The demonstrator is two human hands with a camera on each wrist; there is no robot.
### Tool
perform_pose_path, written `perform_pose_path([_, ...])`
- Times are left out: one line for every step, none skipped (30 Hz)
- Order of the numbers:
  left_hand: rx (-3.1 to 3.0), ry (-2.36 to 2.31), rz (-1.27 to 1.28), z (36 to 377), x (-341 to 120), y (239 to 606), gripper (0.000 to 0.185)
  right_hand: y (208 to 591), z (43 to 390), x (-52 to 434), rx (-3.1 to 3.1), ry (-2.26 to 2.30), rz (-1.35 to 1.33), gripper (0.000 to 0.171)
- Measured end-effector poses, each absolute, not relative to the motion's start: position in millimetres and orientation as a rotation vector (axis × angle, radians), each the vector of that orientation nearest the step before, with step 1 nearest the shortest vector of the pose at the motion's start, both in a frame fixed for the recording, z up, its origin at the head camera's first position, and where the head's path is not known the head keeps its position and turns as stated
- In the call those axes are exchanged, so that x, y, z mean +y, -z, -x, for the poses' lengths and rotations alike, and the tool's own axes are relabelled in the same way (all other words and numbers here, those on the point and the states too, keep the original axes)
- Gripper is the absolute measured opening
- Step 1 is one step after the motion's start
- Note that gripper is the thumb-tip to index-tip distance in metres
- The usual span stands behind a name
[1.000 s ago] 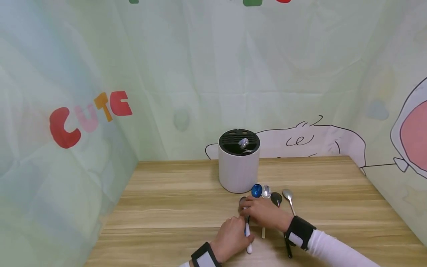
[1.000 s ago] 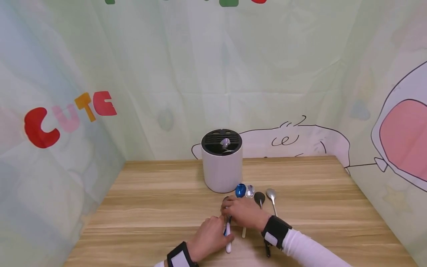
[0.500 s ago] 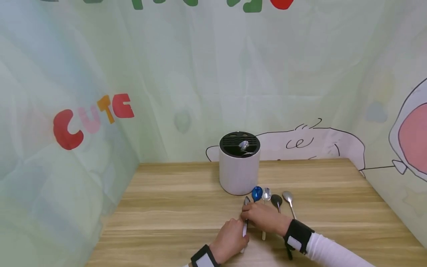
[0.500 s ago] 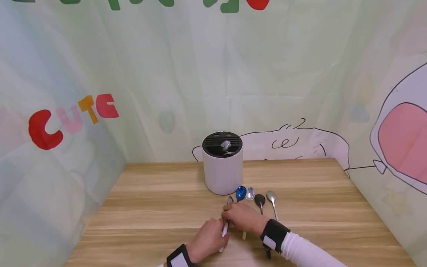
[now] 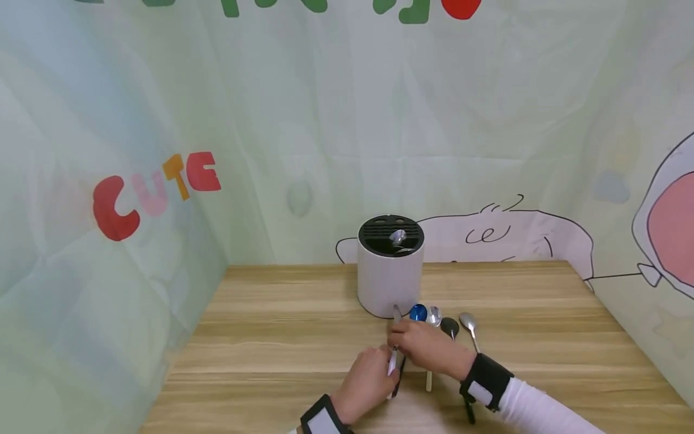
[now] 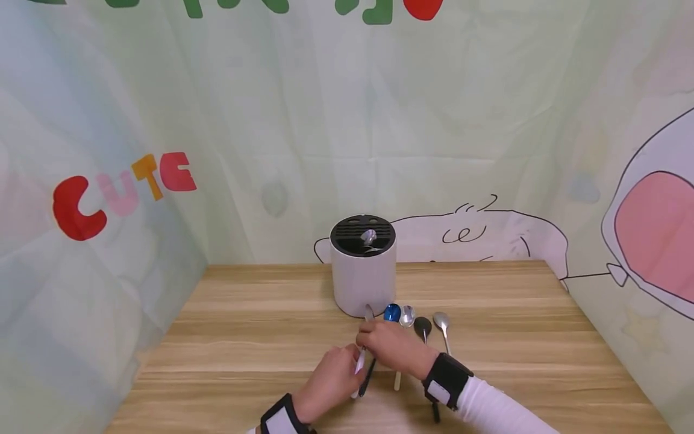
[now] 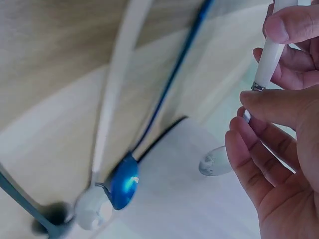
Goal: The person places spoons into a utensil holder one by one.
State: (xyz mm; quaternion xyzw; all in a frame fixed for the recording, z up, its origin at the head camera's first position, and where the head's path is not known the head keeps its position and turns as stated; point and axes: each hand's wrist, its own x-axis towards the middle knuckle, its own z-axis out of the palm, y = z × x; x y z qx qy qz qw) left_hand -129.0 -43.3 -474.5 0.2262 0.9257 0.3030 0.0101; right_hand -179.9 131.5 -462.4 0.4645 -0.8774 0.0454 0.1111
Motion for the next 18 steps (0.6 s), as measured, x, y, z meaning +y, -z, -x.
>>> perform_pose_path([2.894,-0.967,-0.699,129,-44,473,0.011,459,179,131,-2.585,-0.143,-1.350,0.018])
perform_pose_path([2.903,-0.984,-0.693,129,-45,471,0.011,456,179,131,-2.591,-0.157,-1.335,0.018])
perform_pose_path([2.915,-0.999,-0.685,129,-46,469,0.011,452,178,131,-2.597,-0.174,-1.318,0.019])
perform_pose_path([2.916,-1.027,-0.677,129,-47,467,0.011,449,177,131,-2.598,-0.199,-1.302,0.020])
perform_pose_path([2.919,-1.055,-0.669,129,-48,465,0.010,446,176,131,-2.586,-0.217,-1.287,0.020])
perform_pose_path([2.914,-1.091,-0.661,128,-49,464,0.010,443,175,131,-2.570,-0.231,-1.274,0.020])
perform_pose_path([2.915,-1.121,-0.660,128,-50,462,0.010,439,174,131,-2.555,-0.247,-1.261,0.020])
perform_pose_path([2.919,-1.146,-0.659,128,-50,461,0.011,437,173,131,-2.534,-0.260,-1.249,0.021])
perform_pose_path([2.920,-1.168,-0.657,128,-50,460,0.012,434,173,132,-2.511,-0.268,-1.238,0.022])
perform_pose_path([2.925,-1.187,-0.658,127,-50,459,0.013,432,172,132,-2.483,-0.272,-1.229,0.023])
perform_pose_path([2.936,-1.199,-0.657,127,-50,458,0.015,431,171,132,-2.460,-0.274,-1.219,0.024])
perform_pose_path([2.947,-1.214,-0.659,127,-50,458,0.015,429,170,133,-2.439,-0.281,-1.213,0.026])
perform_pose_path([2.952,-1.232,-0.660,126,-50,457,0.016,428,170,133,-2.413,-0.290,-1.204,0.027])
perform_pose_path([2.948,-1.261,-0.657,126,-50,456,0.016,427,170,133,-2.385,-0.303,-1.195,0.029])
perform_pose_path([2.942,-1.291,-0.653,126,-50,456,0.016,427,169,134,-2.358,-0.323,-1.184,0.030])
perform_pose_path([2.941,-1.320,-0.649,126,-50,455,0.017,426,169,134,-2.329,-0.355,-1.172,0.030])
perform_pose_path([2.929,-1.353,-0.639,126,-51,455,0.017,426,169,135,-2.302,-0.392,-1.154,0.030])
perform_pose_path([2.914,-1.389,-0.625,127,-51,454,0.018,425,169,135,-2.276,-0.431,-1.133,0.030])
